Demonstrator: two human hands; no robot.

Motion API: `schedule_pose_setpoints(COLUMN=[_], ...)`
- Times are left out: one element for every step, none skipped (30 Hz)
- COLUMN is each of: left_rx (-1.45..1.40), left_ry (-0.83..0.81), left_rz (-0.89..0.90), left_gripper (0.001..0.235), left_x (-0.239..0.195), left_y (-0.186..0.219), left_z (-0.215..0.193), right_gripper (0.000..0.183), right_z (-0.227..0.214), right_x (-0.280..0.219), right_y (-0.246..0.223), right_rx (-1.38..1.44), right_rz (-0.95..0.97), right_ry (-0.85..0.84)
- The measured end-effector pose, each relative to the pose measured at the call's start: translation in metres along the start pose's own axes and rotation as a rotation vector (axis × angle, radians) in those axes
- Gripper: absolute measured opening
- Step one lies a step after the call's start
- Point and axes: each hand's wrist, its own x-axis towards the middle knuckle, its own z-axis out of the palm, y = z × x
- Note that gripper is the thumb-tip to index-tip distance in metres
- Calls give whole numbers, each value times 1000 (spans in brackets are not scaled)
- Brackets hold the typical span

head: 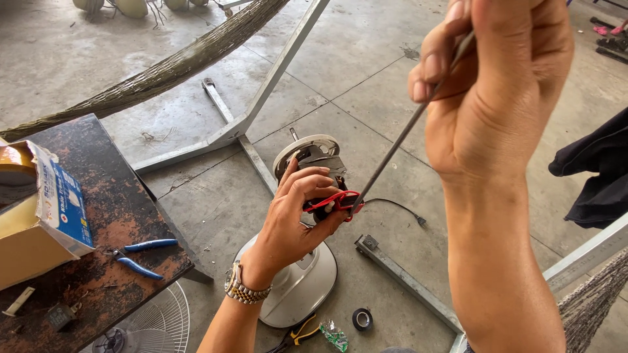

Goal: The person works on a disassembled electric fan motor, using electrical tape to wrap wires and a screwdriver to tighten screws on the motor housing and a red component.

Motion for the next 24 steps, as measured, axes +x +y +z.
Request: schedule_pose_setpoints(left_rx=[2, 3, 3, 3, 5, 6, 6, 6, 6, 6, 7, 7, 6, 4, 2, 1, 2, 3, 3, 4, 2, 6, 9, 7], left_ry=[3, 5, 5, 8, 13, 14, 11, 8, 9, 10, 11, 12, 10, 7, 6, 2, -1, 0, 2, 4, 4, 1, -1, -2], left_rz=[-5, -10, -10, 0, 10, 11, 12, 13, 12, 13, 14, 13, 14, 16, 15, 14, 14, 15, 20, 26, 27, 28, 29, 30], left_gripper=[40, 40, 40, 41, 41, 41, 41, 40, 40, 40, 39, 39, 40, 41, 41, 40, 40, 40, 40, 41, 41, 41, 40, 40], left_x=[0, -1, -1, -2, -2, -2, -1, -1, -1, -1, -1, -1, -2, -2, -2, -2, -2, -2, -2, -2, -2, -2, -2, -2], left_y=[1, 1, 0, -1, -2, -1, -1, 0, 0, 0, 0, 0, 0, -1, 0, 0, 0, 0, 0, 0, -1, -1, -2, -1], left_z=[0, 1, 1, 1, 1, 0, 0, 0, 0, 0, 1, 0, 0, 0, 0, 0, -1, 0, 0, 0, 0, 0, 0, 0], right_gripper=[23, 22, 22, 24, 28, 28, 32, 40, 40, 41, 42, 42, 34, 27, 27, 28, 29, 29, 30, 30, 30, 27, 24, 24], right_z=[3, 6, 8, 10, 12, 14, 16, 17, 17, 17, 18, 16, 15, 13, 14, 14, 15, 15, 16, 16, 15, 13, 11, 10], right_x=[0, 0, -1, -2, -2, -2, -2, -2, -5, -8, -11, -11, -12, -12, -13, -13, -13, -12, -12, -11, -10, -10, -9, -9], right_y=[-1, -3, -4, -5, -5, -8, -11, -14, -14, -14, -14, -11, -9, -6, -6, -5, -5, -4, -4, -3, -2, -2, -1, -1], right_rx=[4, 8, 7, 16, 26, 26, 71, 116, 116, 35, -46, -45, -31, -18, -19, -33, -44, -43, -42, -40, -42, -30, -18, -20], right_rz=[25, 51, 51, 60, 69, 68, 132, 195, 196, 147, 98, 99, 74, 49, 50, 37, 22, 21, 27, 33, 33, 31, 28, 27], right_ry=[11, 22, 22, 25, 26, 25, 34, 44, 43, 15, -12, -13, -6, 1, 3, 22, 39, 39, 59, 79, 80, 92, 105, 106])
